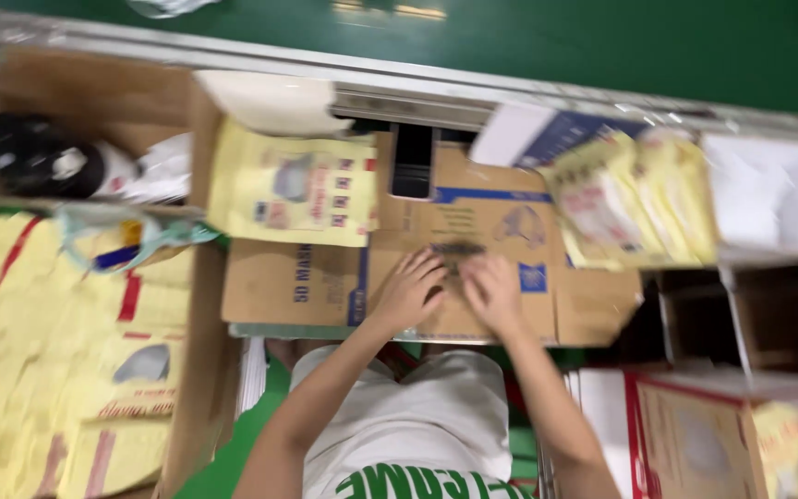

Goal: The person packs stacks of face masks into plastic bags by hand, places the bags into cardboard boxes, and seals a box using a tape dispenser.

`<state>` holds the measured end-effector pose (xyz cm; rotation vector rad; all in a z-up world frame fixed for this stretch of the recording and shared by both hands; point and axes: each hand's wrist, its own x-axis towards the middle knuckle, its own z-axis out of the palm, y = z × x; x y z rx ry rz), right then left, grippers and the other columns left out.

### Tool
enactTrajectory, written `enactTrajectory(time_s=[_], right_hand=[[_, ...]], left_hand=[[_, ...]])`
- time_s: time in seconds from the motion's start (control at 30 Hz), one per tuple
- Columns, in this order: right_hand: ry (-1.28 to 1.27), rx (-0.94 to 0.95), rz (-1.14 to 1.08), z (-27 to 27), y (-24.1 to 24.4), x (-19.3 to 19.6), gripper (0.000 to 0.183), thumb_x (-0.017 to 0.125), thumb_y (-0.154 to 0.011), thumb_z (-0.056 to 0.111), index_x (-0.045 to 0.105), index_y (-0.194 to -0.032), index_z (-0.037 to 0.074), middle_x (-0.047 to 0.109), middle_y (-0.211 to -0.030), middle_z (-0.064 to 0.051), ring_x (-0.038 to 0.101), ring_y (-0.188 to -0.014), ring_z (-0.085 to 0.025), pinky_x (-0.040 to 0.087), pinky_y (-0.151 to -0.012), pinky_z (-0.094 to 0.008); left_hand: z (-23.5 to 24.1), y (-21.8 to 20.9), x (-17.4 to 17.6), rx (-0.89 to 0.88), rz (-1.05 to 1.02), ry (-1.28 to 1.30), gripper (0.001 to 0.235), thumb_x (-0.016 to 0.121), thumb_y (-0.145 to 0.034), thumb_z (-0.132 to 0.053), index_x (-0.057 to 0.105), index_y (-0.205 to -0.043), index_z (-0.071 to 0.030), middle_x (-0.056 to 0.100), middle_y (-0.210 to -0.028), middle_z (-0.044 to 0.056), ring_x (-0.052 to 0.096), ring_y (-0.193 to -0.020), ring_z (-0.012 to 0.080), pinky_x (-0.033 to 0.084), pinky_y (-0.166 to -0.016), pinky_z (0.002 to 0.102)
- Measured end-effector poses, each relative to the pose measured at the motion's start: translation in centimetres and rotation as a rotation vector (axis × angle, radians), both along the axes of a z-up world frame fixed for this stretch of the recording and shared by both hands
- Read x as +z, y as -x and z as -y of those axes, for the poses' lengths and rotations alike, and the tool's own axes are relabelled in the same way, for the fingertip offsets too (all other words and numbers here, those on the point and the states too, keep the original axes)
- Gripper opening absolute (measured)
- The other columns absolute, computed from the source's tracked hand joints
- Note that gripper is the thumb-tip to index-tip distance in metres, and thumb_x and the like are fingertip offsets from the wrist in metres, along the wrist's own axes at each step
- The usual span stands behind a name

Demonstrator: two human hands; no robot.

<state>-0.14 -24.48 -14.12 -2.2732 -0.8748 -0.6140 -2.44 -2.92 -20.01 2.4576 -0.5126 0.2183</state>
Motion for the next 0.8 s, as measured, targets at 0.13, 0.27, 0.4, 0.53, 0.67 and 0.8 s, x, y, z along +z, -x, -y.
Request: enactTrajectory(time_s=[0.13,0.27,0.4,0.53,0.67,0.8], right_hand=[[-0.105,-0.001,-0.262,-1.6,2.0,-4.0,0.013,0.072,-0.085,0.005,0.071,-0.098,0.003,0.071,-0.107,-0.013,0.066,-0.101,-0.034,0.053,-0.09,-0.04],[-0.142,-0.064,-0.357,-1.8,1.6,-3.8,0.011,0.073,-0.086,0.006,0.072,-0.096,0.004,0.073,-0.102,-0.012,0.066,-0.098,-0.032,0.053,-0.087,-0.039],[-0.131,-0.08,-0.349,-1.9,1.0,-3.3,0.01,0.073,-0.085,0.006,0.072,-0.095,0.004,0.073,-0.099,-0.011,0.067,-0.096,-0.031,0.053,-0.085,-0.039],[-0.135,-0.077,-0.358,-2.1,0.9,-3.1,0.011,0.073,-0.084,0.005,0.073,-0.095,0.004,0.073,-0.097,-0.011,0.067,-0.095,-0.03,0.054,-0.084,-0.039],[-0.156,-0.104,-0.38,-2.1,0.7,-3.6,0.011,0.073,-0.084,0.005,0.073,-0.095,0.004,0.072,-0.096,-0.011,0.067,-0.094,-0.03,0.054,-0.082,-0.038],[-0.227,-0.131,-0.498,-0.5,0.7,-6.4,0.01,0.074,-0.087,0.006,0.074,-0.097,0.004,0.074,-0.101,-0.01,0.07,-0.097,-0.027,0.056,-0.087,-0.037]], left_hand=[[-6.1,-5.2,3.6,0.085,0.082,0.436,0.044,0.067,-0.093,-0.021,0.06,-0.132,-0.002,0.063,-0.136,0.02,0.057,-0.133,0.0372,0.044,-0.115,0.046],[-19.4,-16.9,8.9,0.448,0.164,0.232,0.069,0.076,-0.095,-0.032,0.046,-0.15,-0.004,0.051,-0.15,0.02,0.046,-0.14,0.0373,0.034,-0.116,0.046],[-27.6,-27.5,12.5,0.686,0.52,-0.034,0.121,0.096,-0.084,-0.053,0.023,-0.161,0.005,0.028,-0.167,0.028,0.017,-0.154,0.0484,0.02,-0.123,0.063],[-25.6,-32.2,16.1,0.816,0.23,-0.072,0.154,0.1,-0.051,-0.065,0.012,-0.156,0.005,0.019,-0.163,0.034,0.006,-0.146,0.0516,0.014,-0.111,0.073],[-24.5,-38.5,9.8,0.868,0.183,-0.104,0.117,0.091,-0.062,-0.054,0.034,-0.147,0.004,0.041,-0.153,0.03,0.026,-0.144,0.0544,0.015,-0.112,0.077],[-17.9,-33.9,10.0,0.512,0.442,-0.399,0.03,0.059,-0.099,-0.013,0.068,-0.124,0.001,0.07,-0.119,0.021,0.064,-0.11,0.0367,0.031,-0.117,0.066]])
